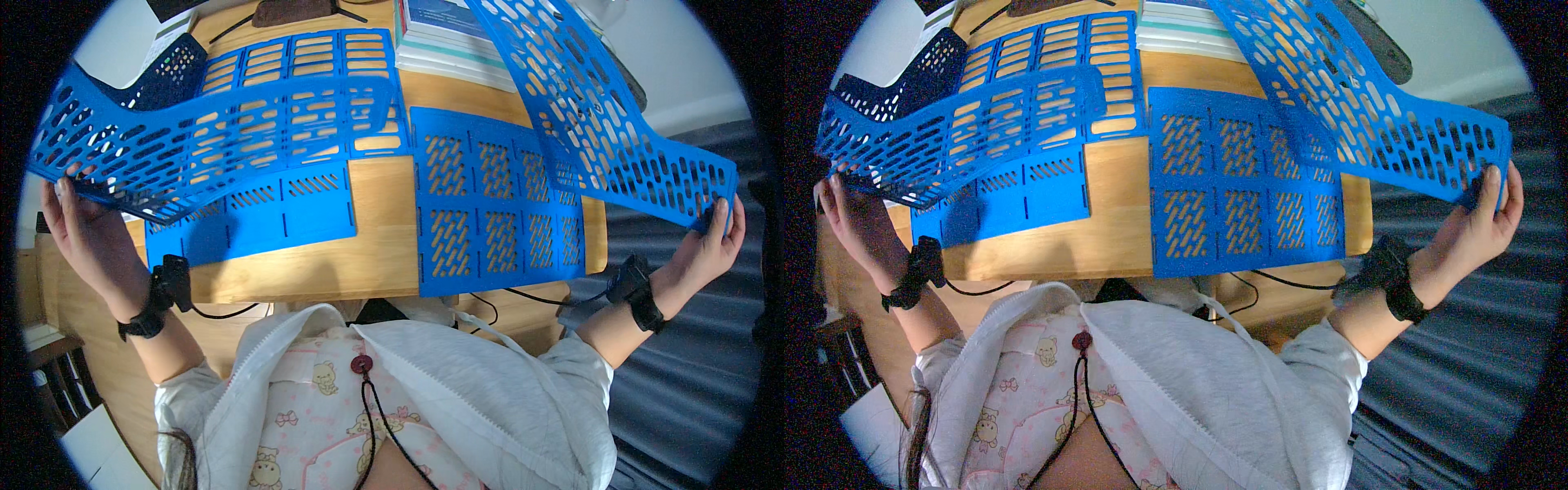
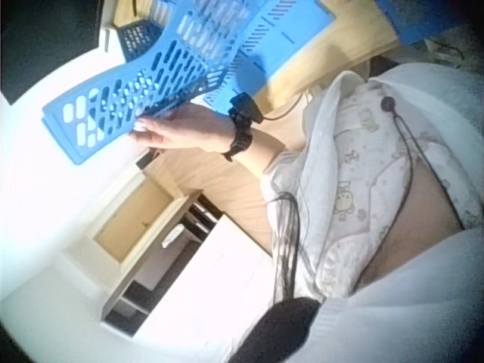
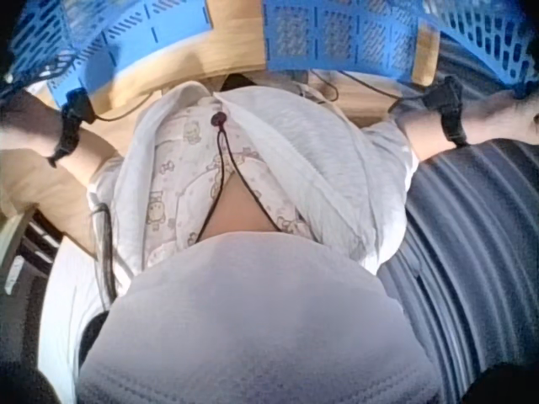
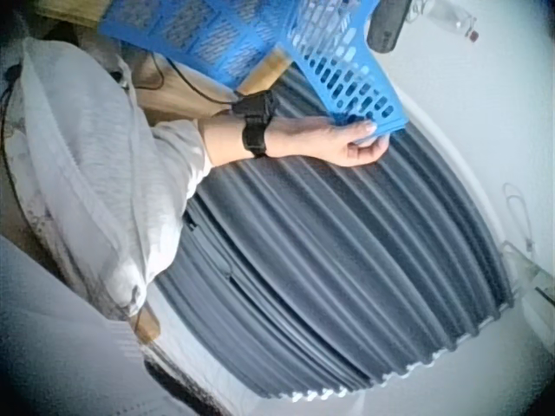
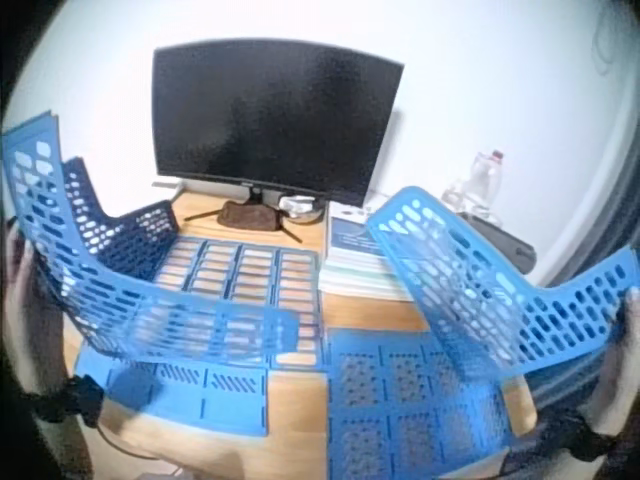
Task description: The person assembles multiple blue plastic slotted panels on a wooden desk. They pick up panels, align edges, and interlock them to form a larger structure, repeatedly adjusting and repositioning pieces throughout the clip.
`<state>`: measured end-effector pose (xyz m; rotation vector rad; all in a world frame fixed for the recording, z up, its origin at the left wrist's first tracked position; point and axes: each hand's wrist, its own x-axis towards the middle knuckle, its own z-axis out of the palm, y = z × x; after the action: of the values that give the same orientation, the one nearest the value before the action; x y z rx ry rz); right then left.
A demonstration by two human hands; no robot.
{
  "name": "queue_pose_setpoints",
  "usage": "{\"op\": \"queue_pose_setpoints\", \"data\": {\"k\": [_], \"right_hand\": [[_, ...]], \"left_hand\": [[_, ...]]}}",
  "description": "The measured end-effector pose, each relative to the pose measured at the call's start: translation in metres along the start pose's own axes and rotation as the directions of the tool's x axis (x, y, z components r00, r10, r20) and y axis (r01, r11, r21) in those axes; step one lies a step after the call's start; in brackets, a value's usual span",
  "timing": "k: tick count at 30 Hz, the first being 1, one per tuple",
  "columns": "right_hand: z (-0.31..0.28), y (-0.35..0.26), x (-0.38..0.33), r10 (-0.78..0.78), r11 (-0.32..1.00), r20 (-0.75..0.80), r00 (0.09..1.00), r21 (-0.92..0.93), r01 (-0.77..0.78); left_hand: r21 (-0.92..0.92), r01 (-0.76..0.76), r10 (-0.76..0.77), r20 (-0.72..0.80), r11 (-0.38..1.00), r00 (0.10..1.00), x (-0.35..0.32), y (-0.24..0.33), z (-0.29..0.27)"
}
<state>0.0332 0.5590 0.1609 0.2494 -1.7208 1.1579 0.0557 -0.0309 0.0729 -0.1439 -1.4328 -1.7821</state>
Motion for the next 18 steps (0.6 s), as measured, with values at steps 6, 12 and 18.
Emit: {"op": "queue_pose_setpoints", "data": {"k": [6,12,18], "right_hand": [[0.029,0.005,-0.005,0.014,0.998,0.006,1.000,0.056,-0.015],[0.061,0.011,-0.008,0.062,0.973,-0.056,0.997,0.225,-0.048],[0.089,0.008,-0.014,0.059,0.969,-0.019,0.998,0.241,-0.052]], "left_hand": [[-0.047,-0.003,0.005,0.041,0.999,0.999,-0.002,-0.005,0.002],[-0.153,0.044,-0.029,0.101,0.987,0.994,0.000,-0.002,-0.002],[-0.099,0.032,-0.027,0.050,0.995,0.998,-0.003,-0.003,0.003]]}}
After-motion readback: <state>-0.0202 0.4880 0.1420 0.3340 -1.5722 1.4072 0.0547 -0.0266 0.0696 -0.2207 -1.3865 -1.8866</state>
